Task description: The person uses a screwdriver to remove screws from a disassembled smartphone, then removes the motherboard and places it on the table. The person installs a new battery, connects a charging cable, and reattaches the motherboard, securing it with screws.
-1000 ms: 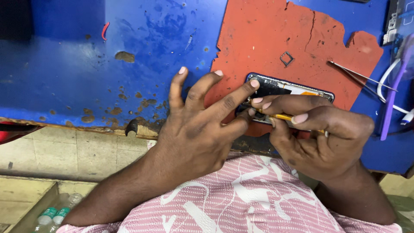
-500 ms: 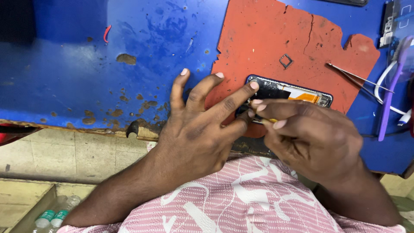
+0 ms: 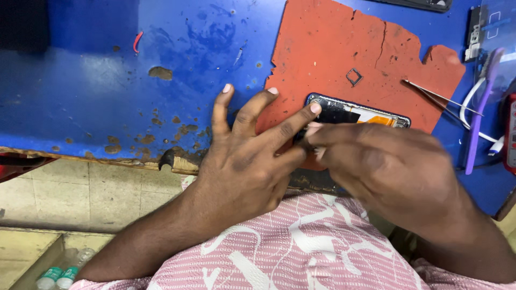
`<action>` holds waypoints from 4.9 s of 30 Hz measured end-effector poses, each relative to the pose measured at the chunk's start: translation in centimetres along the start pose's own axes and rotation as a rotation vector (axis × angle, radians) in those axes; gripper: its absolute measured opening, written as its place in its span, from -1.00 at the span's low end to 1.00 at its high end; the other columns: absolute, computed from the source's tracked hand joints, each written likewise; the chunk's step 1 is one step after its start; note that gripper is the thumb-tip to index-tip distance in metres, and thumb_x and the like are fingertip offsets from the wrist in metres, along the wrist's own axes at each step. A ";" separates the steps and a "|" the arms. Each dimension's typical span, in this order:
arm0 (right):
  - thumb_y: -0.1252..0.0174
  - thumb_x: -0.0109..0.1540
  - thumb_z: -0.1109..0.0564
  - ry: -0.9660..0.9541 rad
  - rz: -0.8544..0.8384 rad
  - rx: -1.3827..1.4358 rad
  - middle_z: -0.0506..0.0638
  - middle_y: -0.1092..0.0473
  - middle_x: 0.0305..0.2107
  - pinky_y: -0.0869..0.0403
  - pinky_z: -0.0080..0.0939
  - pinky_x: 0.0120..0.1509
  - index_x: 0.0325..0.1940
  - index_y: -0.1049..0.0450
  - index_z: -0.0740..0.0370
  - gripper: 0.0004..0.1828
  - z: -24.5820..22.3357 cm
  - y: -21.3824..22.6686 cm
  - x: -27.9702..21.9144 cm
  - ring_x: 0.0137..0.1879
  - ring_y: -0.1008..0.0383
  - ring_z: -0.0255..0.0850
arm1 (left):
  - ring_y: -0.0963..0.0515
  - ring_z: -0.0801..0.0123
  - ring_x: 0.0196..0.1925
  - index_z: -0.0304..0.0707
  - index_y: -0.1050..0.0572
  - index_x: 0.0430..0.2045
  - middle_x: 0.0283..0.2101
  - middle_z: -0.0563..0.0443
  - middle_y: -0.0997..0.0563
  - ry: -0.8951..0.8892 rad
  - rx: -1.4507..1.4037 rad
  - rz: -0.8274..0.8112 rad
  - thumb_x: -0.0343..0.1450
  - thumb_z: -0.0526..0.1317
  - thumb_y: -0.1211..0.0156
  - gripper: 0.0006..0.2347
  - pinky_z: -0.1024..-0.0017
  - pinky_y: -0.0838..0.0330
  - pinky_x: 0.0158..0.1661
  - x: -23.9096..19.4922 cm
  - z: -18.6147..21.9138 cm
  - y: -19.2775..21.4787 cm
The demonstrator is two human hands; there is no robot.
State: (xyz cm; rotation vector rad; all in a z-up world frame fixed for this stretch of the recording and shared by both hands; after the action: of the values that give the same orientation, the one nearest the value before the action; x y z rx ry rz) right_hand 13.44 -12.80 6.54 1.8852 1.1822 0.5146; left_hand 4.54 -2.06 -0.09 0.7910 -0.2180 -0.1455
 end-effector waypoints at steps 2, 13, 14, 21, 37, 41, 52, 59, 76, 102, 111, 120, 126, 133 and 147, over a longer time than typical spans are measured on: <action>-0.44 0.19 -0.05 -0.252 -0.066 -0.259 -0.07 -0.58 -0.39 -0.55 -0.15 -0.22 -0.23 -0.61 0.07 -0.78 1.7 -0.6 -0.6 -0.30 -0.63 -0.21 | -0.19 -0.17 0.43 -0.07 -0.64 -0.27 0.42 -0.02 -0.33 -0.003 0.018 -0.006 0.36 -0.27 -0.29 -0.88 -0.45 0.32 0.37 0.1 0.0 -0.1; -0.34 0.15 0.27 0.104 0.025 0.036 0.14 -0.55 -0.11 -0.61 -0.15 -0.11 -0.13 -0.49 0.29 -0.76 -1.2 0.8 0.2 -0.12 -0.63 -0.04 | -0.22 -0.17 0.37 0.10 -0.67 -0.12 0.42 0.01 -0.31 -0.002 0.018 -0.026 0.39 -0.24 -0.29 -0.78 -0.45 0.26 0.36 0.3 0.2 0.1; -0.29 0.12 0.30 0.139 0.026 0.062 0.17 -0.54 -0.08 -0.61 -0.14 -0.07 -0.13 -0.47 0.28 -0.75 -1.5 0.9 0.2 -0.08 -0.63 -0.01 | -0.22 -0.17 0.37 0.09 -0.67 -0.11 0.43 0.01 -0.31 -0.007 0.044 -0.032 0.39 -0.23 -0.28 -0.78 -0.44 0.25 0.36 0.3 0.2 0.0; -0.37 0.20 0.19 -0.026 0.013 -0.022 0.00 -0.52 -0.29 -0.60 -0.21 -0.20 -0.06 -0.53 0.24 -0.75 -0.5 0.2 0.1 -0.21 -0.63 -0.17 | -0.18 -0.22 0.36 0.17 -0.68 -0.10 0.44 -0.04 -0.21 -0.032 0.042 -0.067 0.42 -0.22 -0.27 -0.78 -0.47 0.25 0.35 0.3 0.2 -0.5; -0.23 0.25 0.27 -0.224 0.309 0.116 0.10 -0.54 -0.27 -0.56 -0.28 -0.20 -0.01 -0.45 0.28 -0.77 1.0 1.3 -1.6 -0.25 -0.60 -0.20 | -0.16 -0.16 0.37 0.10 -0.63 0.13 0.43 -0.02 -0.24 -0.041 0.082 -0.057 0.35 -0.23 -0.30 -0.60 -0.43 0.25 0.34 0.3 0.4 -0.9; -0.10 0.31 0.27 -0.366 0.430 0.207 0.04 -0.53 -0.28 -0.55 -0.31 -0.14 0.05 -0.44 0.27 -0.78 3.5 2.0 -3.5 -0.22 -0.58 -0.25 | -0.15 -0.09 0.39 0.10 -0.59 0.14 0.43 -0.01 -0.25 -0.039 0.091 -0.057 0.39 -0.24 -0.31 -0.61 -0.39 0.26 0.37 0.0 0.4 -1.0; -0.32 0.07 0.32 -0.033 0.199 -0.204 0.02 -0.57 -0.02 -0.50 -0.17 -0.24 0.03 -0.63 0.19 -0.57 2.5 -0.9 -4.0 -0.26 -0.59 -0.20 | -0.17 -0.03 0.42 0.14 -0.57 0.19 0.42 0.06 -0.26 -0.022 0.126 -0.048 0.39 -0.27 -0.30 -0.57 -0.32 0.23 0.40 0.3 0.7 -0.4; -0.40 0.07 0.20 -0.075 0.147 -0.195 -0.04 -0.55 0.05 -0.50 -0.19 -0.21 0.10 -0.62 0.14 -0.52 2.9 -1.2 -4.4 -0.25 -0.58 -0.24 | -0.17 -0.05 0.41 0.04 -0.57 0.17 0.43 0.02 -0.24 -0.022 0.069 -0.057 0.34 -0.29 -0.34 -0.55 -0.33 0.18 0.40 0.4 0.7 -0.2; -0.47 0.19 0.17 -0.110 0.275 -0.143 0.07 -0.54 -0.09 -0.57 -0.14 -0.13 -0.11 -0.63 0.30 -0.75 1.9 -1.2 -3.6 -0.18 -0.61 -0.12 | -0.27 0.02 0.41 -0.23 -0.54 0.09 0.32 -0.04 -0.40 0.135 0.003 0.091 0.45 -0.31 -0.29 -0.70 -0.22 0.09 0.44 2.4 -0.5 2.2; -0.50 0.15 0.15 -0.084 0.278 -0.165 0.08 -0.54 -0.10 -0.55 -0.14 -0.16 -0.12 -0.63 0.32 -0.71 2.2 -1.6 -3.8 -0.20 -0.60 -0.12 | -0.18 -0.07 0.46 -0.23 -0.63 -0.04 0.41 -0.07 -0.30 0.140 0.001 0.048 0.42 -0.25 -0.34 -0.76 -0.30 0.15 0.43 3.4 -0.4 1.2; -0.50 0.16 0.13 -0.072 0.275 -0.176 0.06 -0.54 -0.11 -0.56 -0.17 -0.18 -0.11 -0.63 0.31 -0.70 2.3 -1.7 -4.0 -0.21 -0.60 -0.16 | -0.17 -0.10 0.45 -0.10 -0.63 -0.01 0.42 -0.08 -0.28 0.102 0.030 0.048 0.41 -0.24 -0.33 -0.74 -0.30 0.17 0.43 3.4 -0.3 1.0; -0.50 0.16 0.14 -0.071 0.289 -0.182 0.06 -0.55 -0.10 -0.54 -0.15 -0.14 -0.09 -0.63 0.29 -0.70 2.3 -1.8 -3.9 -0.19 -0.59 -0.16 | -0.20 -0.05 0.44 -0.19 -0.57 0.04 0.40 -0.06 -0.29 0.149 -0.010 0.068 0.39 -0.24 -0.33 -0.68 -0.27 0.13 0.45 3.6 -0.5 1.6; -0.49 0.16 0.14 -0.042 0.266 -0.183 0.09 -0.55 -0.09 -0.50 -0.16 -0.18 -0.07 -0.62 0.32 -0.68 2.4 -1.7 -3.7 -0.19 -0.58 -0.19 | -0.20 -0.09 0.44 -0.20 -0.55 0.03 0.39 -0.08 -0.29 0.157 -0.029 0.054 0.39 -0.25 -0.33 -0.69 -0.29 0.12 0.42 3.7 -0.6 1.7; -0.47 0.18 0.14 -0.004 0.211 -0.181 0.08 -0.54 -0.09 -0.50 -0.17 -0.21 -0.08 -0.62 0.32 -0.70 2.9 -1.8 -3.3 -0.26 -0.57 -0.21 | -0.20 -0.09 0.44 -0.21 -0.55 0.03 0.40 -0.05 -0.30 0.187 -0.080 0.030 0.39 -0.23 -0.33 -0.68 -0.28 0.12 0.42 3.9 -1.1 1.6; -0.44 0.20 0.10 0.017 0.172 -0.212 0.04 -0.54 -0.10 -0.45 -0.21 -0.28 -0.11 -0.63 0.27 -0.74 3.3 -1.9 -3.1 -0.36 -0.51 -0.25 | -0.08 -0.07 0.45 -0.03 -0.58 0.13 0.42 -0.05 -0.22 0.079 -0.010 -0.068 0.41 -0.18 -0.34 -0.64 -0.37 0.19 0.38 4.2 -0.7 0.6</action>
State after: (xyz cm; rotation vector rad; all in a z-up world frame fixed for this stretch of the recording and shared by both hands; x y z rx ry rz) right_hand 13.28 -16.54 3.37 1.8095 0.9407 0.7223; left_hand 8.77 -2.04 0.44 0.7932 -0.1151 -0.1792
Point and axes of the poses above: each hand's wrist, its own x-axis towards the middle knuckle, its own y-axis out of the back of the hand, z = x × y, the point moved 7 cm from there along x, towards the middle knuckle
